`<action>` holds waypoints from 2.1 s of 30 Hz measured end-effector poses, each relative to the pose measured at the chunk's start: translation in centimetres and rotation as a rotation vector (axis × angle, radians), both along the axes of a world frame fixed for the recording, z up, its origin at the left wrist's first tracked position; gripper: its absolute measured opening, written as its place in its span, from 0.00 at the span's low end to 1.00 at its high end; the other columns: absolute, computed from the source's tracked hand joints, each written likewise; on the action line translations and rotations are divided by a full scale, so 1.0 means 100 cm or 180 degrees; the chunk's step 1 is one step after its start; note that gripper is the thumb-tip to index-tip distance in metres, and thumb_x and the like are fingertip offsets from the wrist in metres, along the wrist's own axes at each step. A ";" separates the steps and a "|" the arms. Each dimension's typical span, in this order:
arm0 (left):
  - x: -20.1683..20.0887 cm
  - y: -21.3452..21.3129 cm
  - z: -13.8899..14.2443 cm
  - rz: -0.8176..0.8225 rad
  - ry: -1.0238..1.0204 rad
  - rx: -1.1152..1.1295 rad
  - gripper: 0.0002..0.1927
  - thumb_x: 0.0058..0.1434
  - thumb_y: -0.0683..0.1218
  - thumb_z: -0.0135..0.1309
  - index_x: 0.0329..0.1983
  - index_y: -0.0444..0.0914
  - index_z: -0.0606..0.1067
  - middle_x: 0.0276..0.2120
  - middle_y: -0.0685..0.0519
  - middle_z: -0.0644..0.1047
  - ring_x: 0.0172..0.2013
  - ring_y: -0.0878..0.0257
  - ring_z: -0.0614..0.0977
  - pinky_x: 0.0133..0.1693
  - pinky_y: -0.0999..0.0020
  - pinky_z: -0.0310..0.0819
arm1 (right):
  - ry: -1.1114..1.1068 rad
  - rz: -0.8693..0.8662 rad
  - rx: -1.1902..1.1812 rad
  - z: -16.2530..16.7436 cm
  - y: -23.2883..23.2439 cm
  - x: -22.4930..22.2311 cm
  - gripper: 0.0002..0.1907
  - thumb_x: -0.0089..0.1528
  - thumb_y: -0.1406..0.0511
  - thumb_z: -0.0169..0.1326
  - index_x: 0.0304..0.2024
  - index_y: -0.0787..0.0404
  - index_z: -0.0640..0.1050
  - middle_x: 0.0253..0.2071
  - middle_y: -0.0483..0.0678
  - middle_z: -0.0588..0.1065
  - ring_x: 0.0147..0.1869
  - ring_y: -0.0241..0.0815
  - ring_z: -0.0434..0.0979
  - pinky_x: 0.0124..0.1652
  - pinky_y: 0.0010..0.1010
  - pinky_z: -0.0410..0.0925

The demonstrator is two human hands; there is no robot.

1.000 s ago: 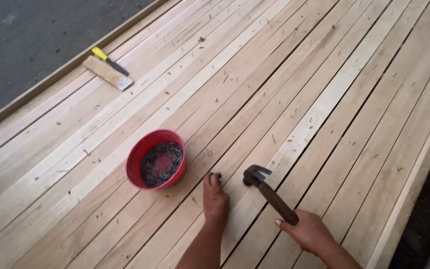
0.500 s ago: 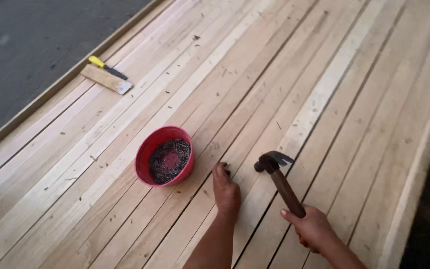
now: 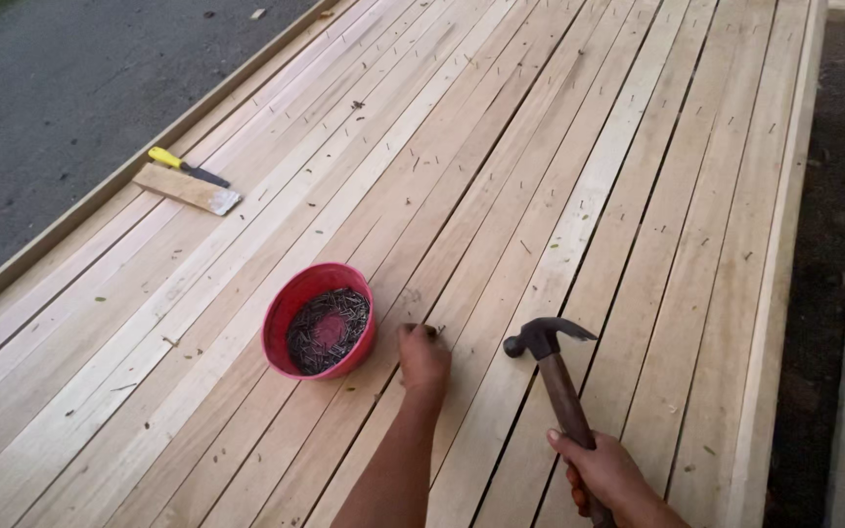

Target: The person hammers nails into a large wooden plank surface outdoors. They repeatedly take nails from a pink bucket, position each nail on a plank, and drive it in with a claw hammer, working across the planks.

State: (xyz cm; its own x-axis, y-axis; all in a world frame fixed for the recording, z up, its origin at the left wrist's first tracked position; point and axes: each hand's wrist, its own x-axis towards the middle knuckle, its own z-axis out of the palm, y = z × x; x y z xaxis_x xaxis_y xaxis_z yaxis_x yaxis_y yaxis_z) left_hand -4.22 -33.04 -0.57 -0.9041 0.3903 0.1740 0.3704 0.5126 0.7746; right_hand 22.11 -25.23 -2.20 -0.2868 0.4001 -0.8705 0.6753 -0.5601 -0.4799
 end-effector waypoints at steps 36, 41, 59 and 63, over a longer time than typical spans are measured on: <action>0.042 0.010 -0.021 -0.1032 -0.1215 0.0334 0.12 0.56 0.36 0.55 0.40 0.38 0.85 0.34 0.46 0.85 0.36 0.60 0.87 0.40 0.69 0.80 | -0.0215 0.0170 0.1124 0.000 0.004 0.023 0.24 0.60 0.52 0.64 0.31 0.66 0.73 0.15 0.50 0.67 0.15 0.48 0.69 0.20 0.42 0.65; 0.055 0.014 -0.022 -0.1033 -0.1418 0.0314 0.07 0.56 0.38 0.59 0.37 0.37 0.84 0.34 0.47 0.85 0.37 0.58 0.87 0.43 0.67 0.80 | -0.0385 0.0443 0.1426 0.000 -0.001 0.032 0.22 0.60 0.51 0.63 0.33 0.65 0.77 0.16 0.50 0.69 0.16 0.47 0.72 0.22 0.42 0.67; 0.070 0.017 -0.027 -0.1151 -0.0316 -0.0226 0.05 0.59 0.41 0.57 0.36 0.40 0.82 0.41 0.49 0.81 0.44 0.48 0.81 0.48 0.56 0.76 | -0.0890 0.0762 0.1247 0.005 -0.009 0.037 0.24 0.61 0.48 0.62 0.42 0.62 0.80 0.19 0.49 0.73 0.20 0.43 0.76 0.26 0.37 0.71; 0.073 0.018 -0.030 -0.1204 -0.0075 -0.0210 0.06 0.59 0.40 0.55 0.36 0.41 0.81 0.40 0.50 0.81 0.46 0.50 0.80 0.48 0.57 0.75 | -0.0861 0.0817 0.1214 0.005 -0.008 0.037 0.25 0.61 0.48 0.62 0.43 0.63 0.79 0.19 0.49 0.73 0.20 0.43 0.75 0.26 0.37 0.71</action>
State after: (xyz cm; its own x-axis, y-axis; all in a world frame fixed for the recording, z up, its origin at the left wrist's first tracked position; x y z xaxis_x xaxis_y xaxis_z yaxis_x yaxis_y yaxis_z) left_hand 3.10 -31.22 -3.56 -0.6975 0.7067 0.1182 0.5254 0.3923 0.7550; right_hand 25.77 -25.98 -1.68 -0.2024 0.6490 -0.7334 0.8955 -0.1805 -0.4069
